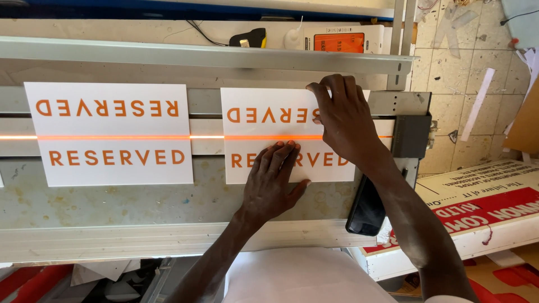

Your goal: Heat bending plastic signs into a triangular shape using a strip heater.

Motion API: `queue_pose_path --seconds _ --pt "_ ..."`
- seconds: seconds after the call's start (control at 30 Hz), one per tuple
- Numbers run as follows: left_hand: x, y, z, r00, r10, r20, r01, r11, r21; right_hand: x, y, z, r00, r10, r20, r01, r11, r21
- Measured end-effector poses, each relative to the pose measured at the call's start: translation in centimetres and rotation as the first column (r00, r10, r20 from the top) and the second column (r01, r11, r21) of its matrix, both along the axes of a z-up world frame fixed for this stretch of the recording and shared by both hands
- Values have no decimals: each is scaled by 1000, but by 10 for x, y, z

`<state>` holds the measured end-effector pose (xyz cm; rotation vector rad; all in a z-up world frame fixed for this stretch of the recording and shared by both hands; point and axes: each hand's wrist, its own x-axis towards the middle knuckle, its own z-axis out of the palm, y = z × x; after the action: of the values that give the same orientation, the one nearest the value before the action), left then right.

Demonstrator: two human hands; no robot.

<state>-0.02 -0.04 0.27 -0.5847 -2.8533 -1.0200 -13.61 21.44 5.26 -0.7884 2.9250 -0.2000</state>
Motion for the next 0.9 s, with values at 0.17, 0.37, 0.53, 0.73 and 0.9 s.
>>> queue_pose_path --seconds 0.17,0.37,0.53,0.73,0.9 --pt "2 0 -4 1000 -2 -10 1 1000 -10 -12 4 0 997 45 60 -43 999 -33" --pt "0 -1 -3 1000 -16 -12 16 1000 -17 -23 7 -4 981 77 180 -69 996 -52" --pt "0 -2 -3 1000 -13 -16 13 1000 1 -27 8 2 971 56 230 -32 994 -105" --pt "10 -3 -13 983 -9 -181 19 998 57 -17 10 67 892 -20 451 148 957 -250" --pt "51 -48 -14 782 397 -480 -267 910 318 59 14 161 995 -14 96 41 959 -281"
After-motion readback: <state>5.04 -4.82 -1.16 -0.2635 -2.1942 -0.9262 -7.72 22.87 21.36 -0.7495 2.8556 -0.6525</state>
